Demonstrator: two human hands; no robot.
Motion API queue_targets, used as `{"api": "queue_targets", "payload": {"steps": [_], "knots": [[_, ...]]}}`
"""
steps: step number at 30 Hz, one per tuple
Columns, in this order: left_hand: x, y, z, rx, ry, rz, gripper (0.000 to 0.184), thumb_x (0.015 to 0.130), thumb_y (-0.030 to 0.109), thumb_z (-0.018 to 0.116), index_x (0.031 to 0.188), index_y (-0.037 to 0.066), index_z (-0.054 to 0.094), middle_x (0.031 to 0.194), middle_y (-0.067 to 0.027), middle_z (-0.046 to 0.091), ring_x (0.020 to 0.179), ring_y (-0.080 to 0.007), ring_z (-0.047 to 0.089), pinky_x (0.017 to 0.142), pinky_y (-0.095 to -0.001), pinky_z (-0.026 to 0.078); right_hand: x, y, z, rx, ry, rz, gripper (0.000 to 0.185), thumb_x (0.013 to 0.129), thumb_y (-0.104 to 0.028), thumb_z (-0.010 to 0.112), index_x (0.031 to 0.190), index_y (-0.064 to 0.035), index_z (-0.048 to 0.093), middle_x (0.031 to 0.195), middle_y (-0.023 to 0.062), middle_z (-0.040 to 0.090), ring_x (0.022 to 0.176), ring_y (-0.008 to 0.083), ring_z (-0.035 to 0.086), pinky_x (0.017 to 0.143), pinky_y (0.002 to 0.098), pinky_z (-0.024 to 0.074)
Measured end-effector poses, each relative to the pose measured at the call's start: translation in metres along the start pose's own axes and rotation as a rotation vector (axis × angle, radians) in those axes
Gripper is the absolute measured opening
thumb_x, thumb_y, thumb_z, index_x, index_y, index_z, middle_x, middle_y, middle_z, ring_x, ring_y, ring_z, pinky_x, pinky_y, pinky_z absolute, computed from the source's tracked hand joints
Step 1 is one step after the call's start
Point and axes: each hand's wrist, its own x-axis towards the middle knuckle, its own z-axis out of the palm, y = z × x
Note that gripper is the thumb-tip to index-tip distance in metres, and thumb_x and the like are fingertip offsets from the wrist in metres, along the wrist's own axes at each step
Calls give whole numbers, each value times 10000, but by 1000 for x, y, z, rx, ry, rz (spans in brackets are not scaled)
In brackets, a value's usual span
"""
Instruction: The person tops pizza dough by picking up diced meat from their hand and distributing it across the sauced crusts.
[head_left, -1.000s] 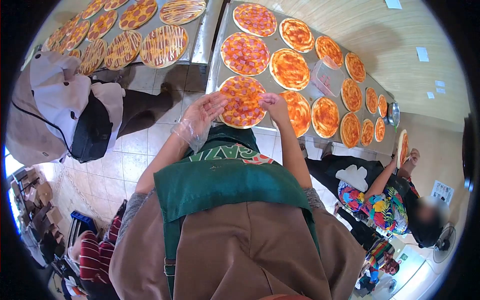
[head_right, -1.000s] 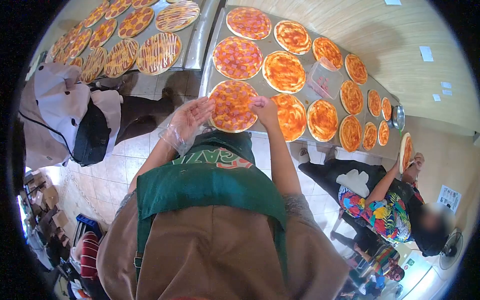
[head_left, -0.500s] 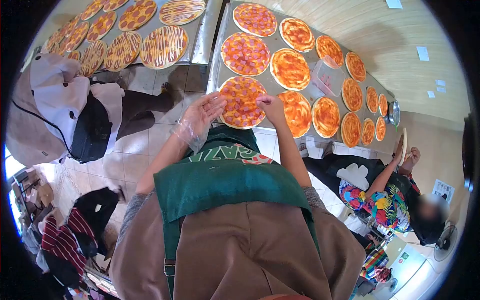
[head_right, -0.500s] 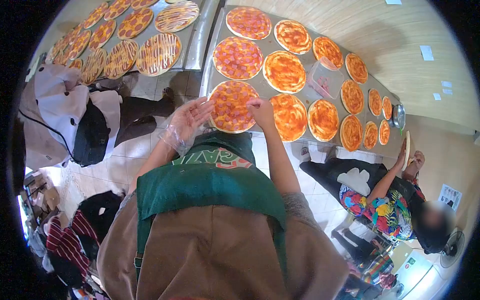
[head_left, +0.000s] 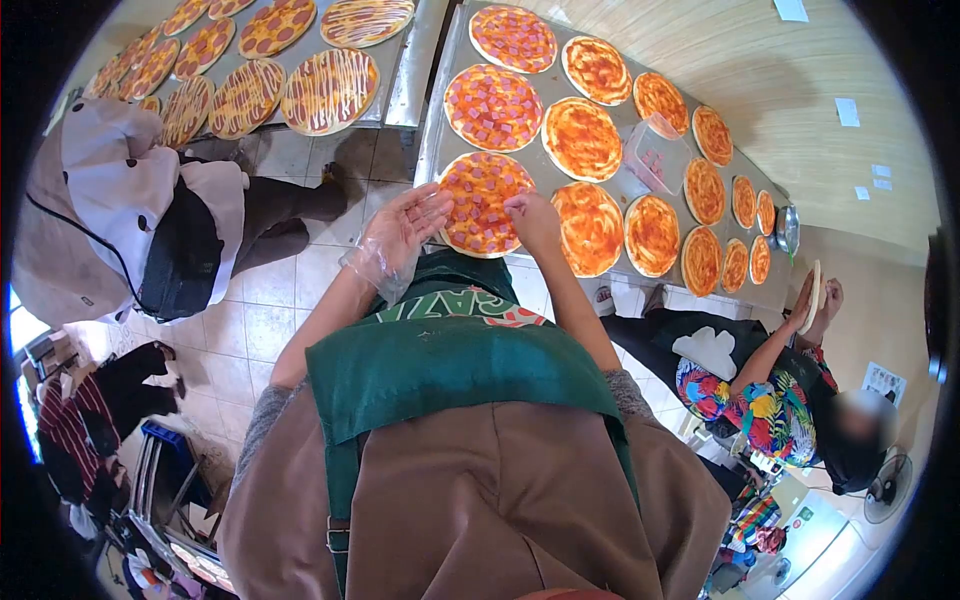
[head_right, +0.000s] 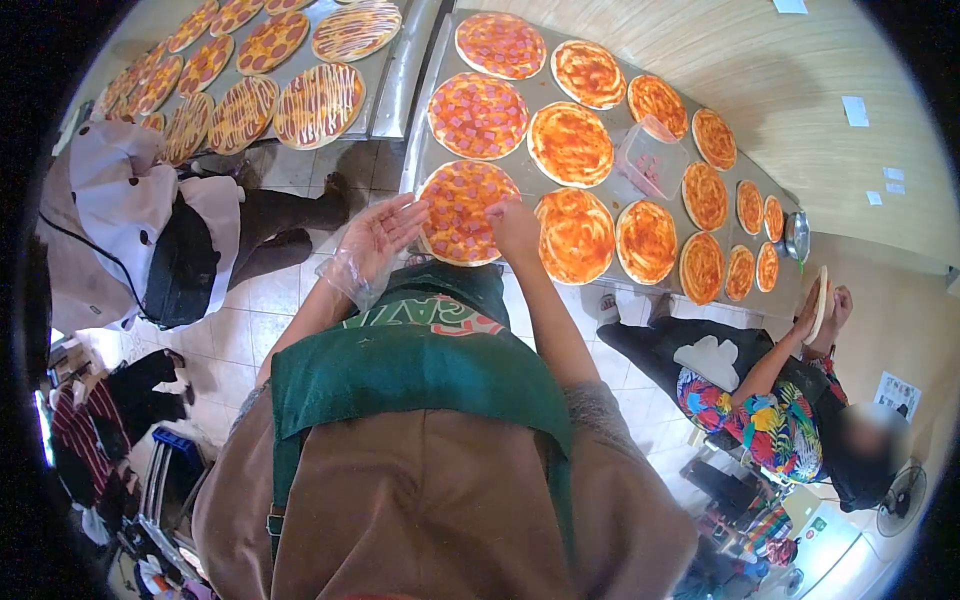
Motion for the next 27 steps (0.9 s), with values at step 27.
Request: {"api": "queue_targets", "payload": {"steps": [27], "knots": [[0, -1, 1, 1, 20, 2, 439, 1027, 245, 486, 1354, -49, 492, 1313, -211, 603, 1222, -263, 608, 1018, -342, 521, 21, 6, -8, 94, 64, 19, 128, 810, -194, 686, 877, -108, 753, 903, 100, 728, 914, 312, 656, 807, 427, 530]]}}
